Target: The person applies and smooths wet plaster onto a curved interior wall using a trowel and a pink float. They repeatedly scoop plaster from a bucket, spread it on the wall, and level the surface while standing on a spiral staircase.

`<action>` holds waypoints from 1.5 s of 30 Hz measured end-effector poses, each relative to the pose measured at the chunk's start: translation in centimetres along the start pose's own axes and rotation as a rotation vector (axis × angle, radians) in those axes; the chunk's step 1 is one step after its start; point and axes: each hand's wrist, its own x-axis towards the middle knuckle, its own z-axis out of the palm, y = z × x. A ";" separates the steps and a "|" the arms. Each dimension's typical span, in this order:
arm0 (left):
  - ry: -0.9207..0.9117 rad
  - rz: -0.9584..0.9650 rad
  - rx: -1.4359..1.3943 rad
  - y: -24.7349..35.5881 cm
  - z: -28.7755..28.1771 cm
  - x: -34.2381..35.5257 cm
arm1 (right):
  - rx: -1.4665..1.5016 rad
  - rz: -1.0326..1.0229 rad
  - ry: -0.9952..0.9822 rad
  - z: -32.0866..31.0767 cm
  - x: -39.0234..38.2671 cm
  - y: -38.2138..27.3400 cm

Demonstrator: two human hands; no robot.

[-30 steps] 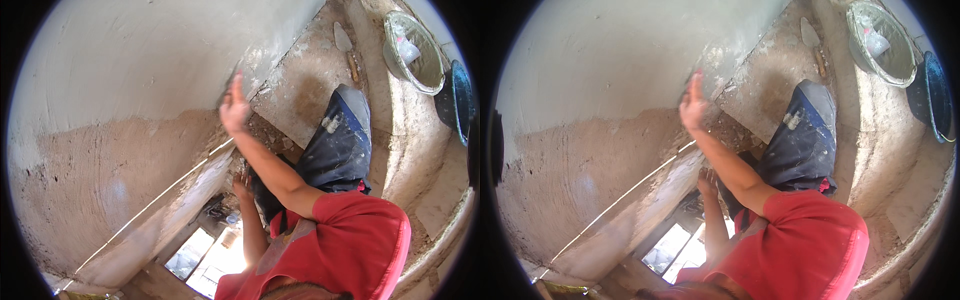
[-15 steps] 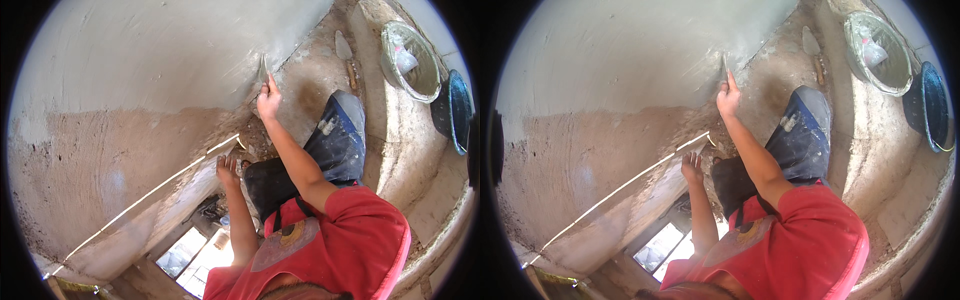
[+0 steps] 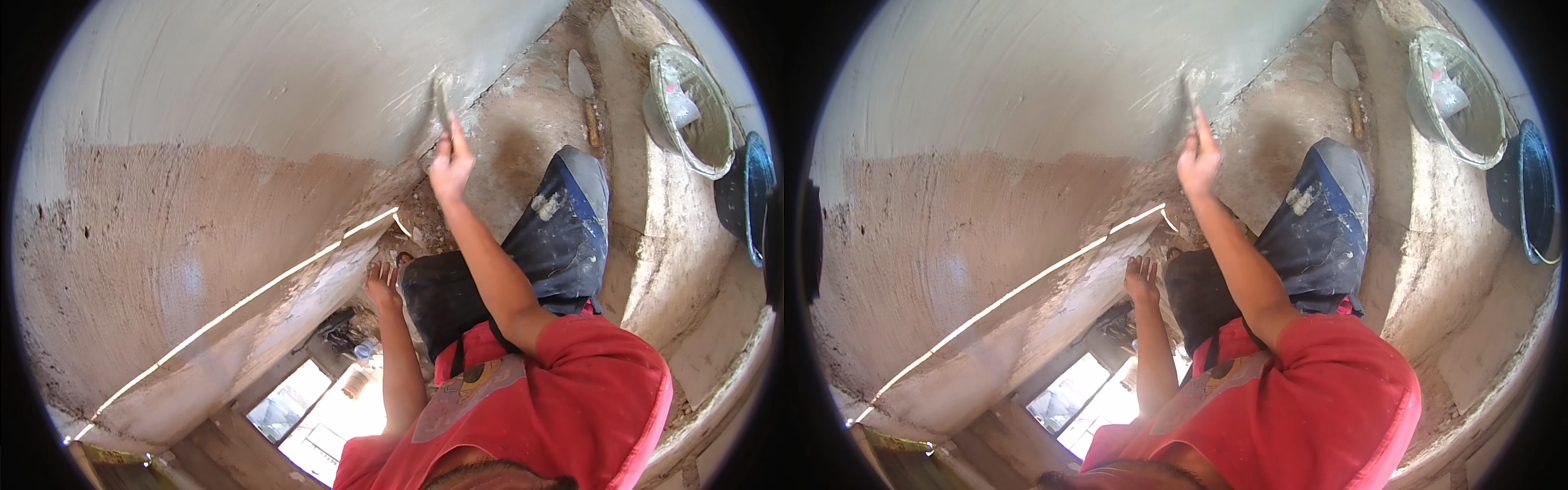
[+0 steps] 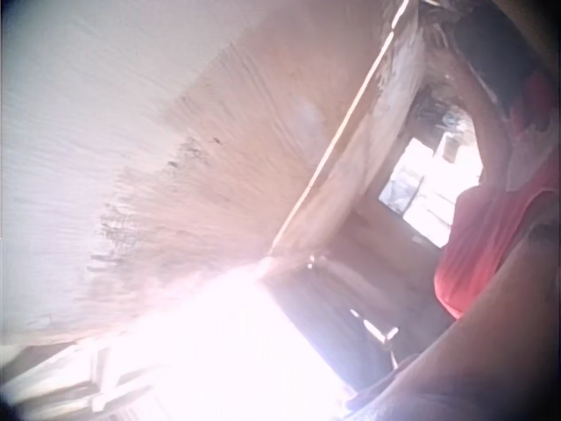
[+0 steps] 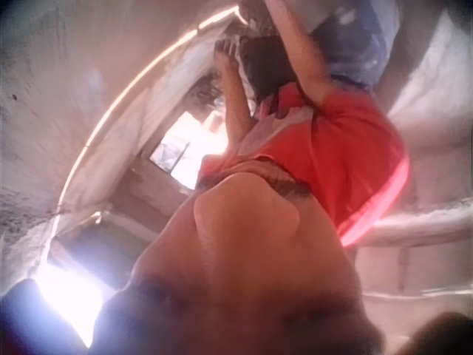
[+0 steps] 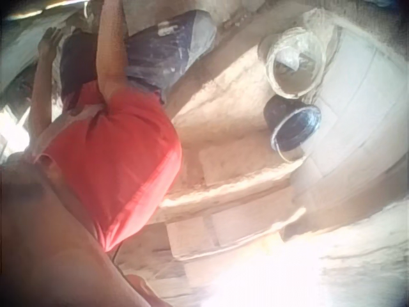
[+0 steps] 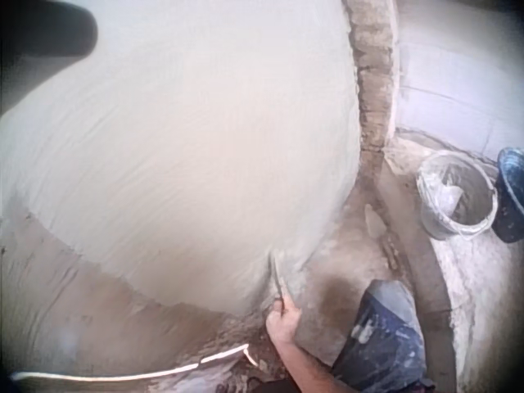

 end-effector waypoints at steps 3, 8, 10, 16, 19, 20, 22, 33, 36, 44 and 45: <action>0.034 -0.022 -0.021 -0.9 -1.0 0.0 | -0.022 -0.051 -0.054 2.1 1.1 0.1; 0.093 -0.039 -0.014 -2.4 -0.9 -0.2 | 0.079 -0.203 -0.202 3.0 -7.1 -1.6; 0.076 -0.029 -0.005 -2.2 -0.4 -0.1 | 0.171 0.039 -0.311 1.5 -10.0 -1.2; 0.001 0.056 -0.144 2.0 2.5 0.6 | 0.847 0.792 0.273 -2.4 -5.1 6.2; -0.002 0.144 -0.241 5.8 4.9 0.8 | 0.916 0.921 0.279 -4.3 -2.4 9.4; 0.001 0.176 -0.270 7.1 5.5 0.7 | 0.932 0.870 0.200 -4.5 -2.1 10.1; 0.006 0.243 -0.246 9.7 6.3 0.2 | 0.881 0.838 0.163 -4.6 -1.9 11.2; -0.180 0.319 -0.292 14.4 10.5 -0.4 | -0.157 0.209 -0.040 2.5 -0.8 13.7; -0.175 0.322 -0.284 14.0 11.3 0.1 | -0.031 0.182 -0.126 5.7 -9.3 11.4; 0.025 0.568 0.294 10.7 13.7 -1.5 | -0.055 0.243 0.119 -2.4 -6.3 11.6; -0.034 0.838 0.724 9.4 14.3 -1.7 | -0.041 0.268 0.112 -2.9 -3.2 12.0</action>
